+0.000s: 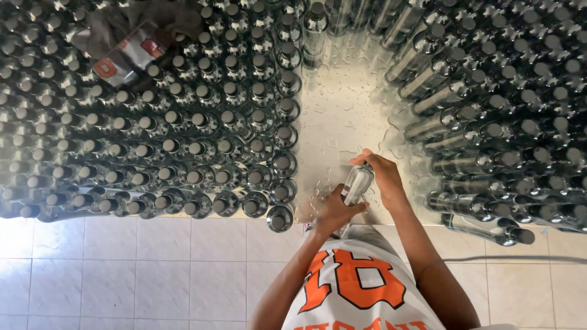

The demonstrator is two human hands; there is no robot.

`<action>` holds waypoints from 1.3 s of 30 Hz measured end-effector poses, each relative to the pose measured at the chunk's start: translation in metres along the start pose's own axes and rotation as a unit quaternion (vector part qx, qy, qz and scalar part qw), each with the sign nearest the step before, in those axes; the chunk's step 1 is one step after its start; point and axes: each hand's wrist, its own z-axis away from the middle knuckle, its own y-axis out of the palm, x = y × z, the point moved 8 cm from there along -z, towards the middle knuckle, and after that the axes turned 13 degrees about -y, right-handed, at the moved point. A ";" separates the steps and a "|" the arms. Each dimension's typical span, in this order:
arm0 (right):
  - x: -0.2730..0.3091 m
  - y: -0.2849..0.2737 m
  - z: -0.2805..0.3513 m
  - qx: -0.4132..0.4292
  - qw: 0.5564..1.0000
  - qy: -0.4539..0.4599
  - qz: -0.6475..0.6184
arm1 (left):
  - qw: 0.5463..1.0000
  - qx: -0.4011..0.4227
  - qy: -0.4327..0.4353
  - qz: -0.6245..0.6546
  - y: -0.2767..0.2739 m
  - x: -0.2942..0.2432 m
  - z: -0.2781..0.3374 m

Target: Capping water bottles using a handheld capping tool at a production station.

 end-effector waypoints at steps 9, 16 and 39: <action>0.006 0.005 0.000 0.074 0.946 0.024 -0.315 | 0.842 0.371 -0.064 0.387 0.022 -0.060 0.075; -0.019 -0.012 -0.010 0.123 0.908 -0.048 -0.398 | 0.706 0.551 -0.126 0.427 0.044 -0.049 0.067; -0.035 -0.004 -0.009 0.117 0.918 0.030 -0.379 | 0.715 0.510 -0.157 0.452 0.041 -0.033 0.066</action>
